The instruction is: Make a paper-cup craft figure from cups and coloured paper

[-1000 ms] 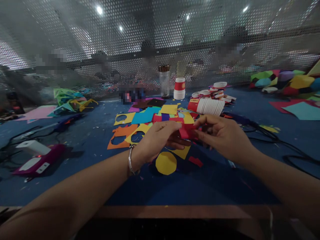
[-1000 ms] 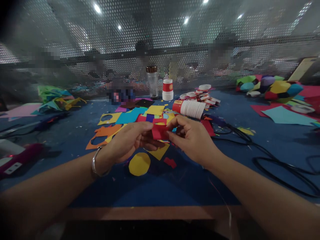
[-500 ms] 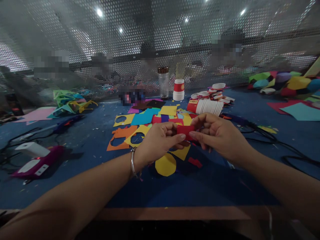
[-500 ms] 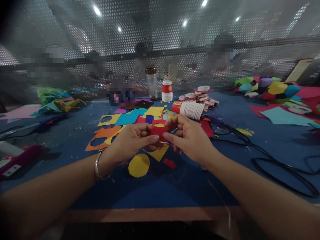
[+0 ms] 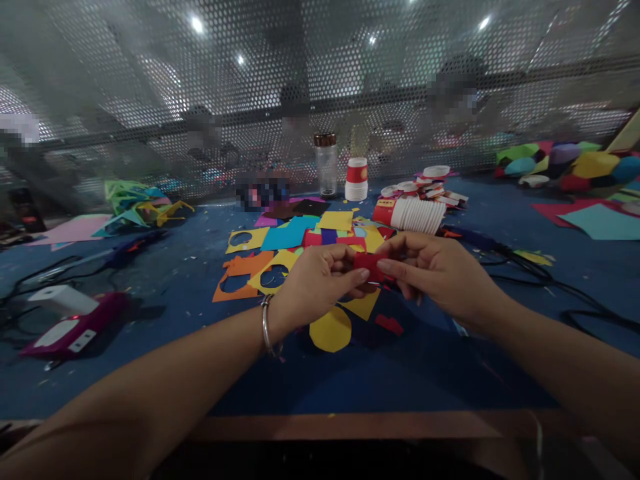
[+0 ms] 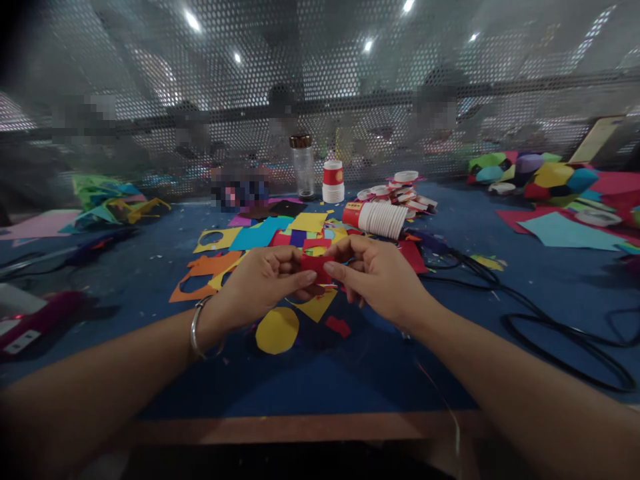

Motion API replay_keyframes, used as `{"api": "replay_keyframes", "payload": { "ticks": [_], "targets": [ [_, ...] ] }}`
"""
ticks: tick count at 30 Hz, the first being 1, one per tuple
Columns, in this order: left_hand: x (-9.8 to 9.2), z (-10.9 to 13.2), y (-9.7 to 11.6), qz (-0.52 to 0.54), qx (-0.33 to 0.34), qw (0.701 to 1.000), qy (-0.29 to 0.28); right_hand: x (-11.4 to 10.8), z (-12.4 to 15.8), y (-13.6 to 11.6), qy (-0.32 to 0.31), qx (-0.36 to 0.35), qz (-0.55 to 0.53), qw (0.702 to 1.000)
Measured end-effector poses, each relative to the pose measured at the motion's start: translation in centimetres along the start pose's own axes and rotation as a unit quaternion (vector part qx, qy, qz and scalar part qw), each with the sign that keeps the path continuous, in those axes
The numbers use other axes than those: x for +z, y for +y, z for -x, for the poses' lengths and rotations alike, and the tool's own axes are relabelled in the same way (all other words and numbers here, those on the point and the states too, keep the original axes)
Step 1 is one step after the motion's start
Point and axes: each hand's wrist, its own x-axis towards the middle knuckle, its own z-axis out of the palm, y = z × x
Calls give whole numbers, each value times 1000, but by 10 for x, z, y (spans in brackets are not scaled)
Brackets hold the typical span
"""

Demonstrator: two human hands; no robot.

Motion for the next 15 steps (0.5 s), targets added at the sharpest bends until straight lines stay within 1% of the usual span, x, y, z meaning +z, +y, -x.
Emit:
{"api": "replay_keyframes", "payload": {
  "ticks": [5,7,9,12,14,15],
  "targets": [
    [-1,0,-1,-21,-3,1000,-5,0,-1,0,-5,1,1,1000],
    [-1,0,-1,-45,8,999,1,0,-1,0,-5,1,1,1000],
    [-3,0,-1,-96,49,994,21,-1,-2,0,-8,2,4,1000],
    [-5,-1,-1,-195,129,971,58,-1,-2,1,-16,2,5,1000],
    [-6,-1,-1,-223,150,961,71,-1,-2,1,-16,0,-1,1000],
    [-5,-1,-1,-216,144,963,70,-1,-2,0,-15,1,-3,1000]
  ]
}}
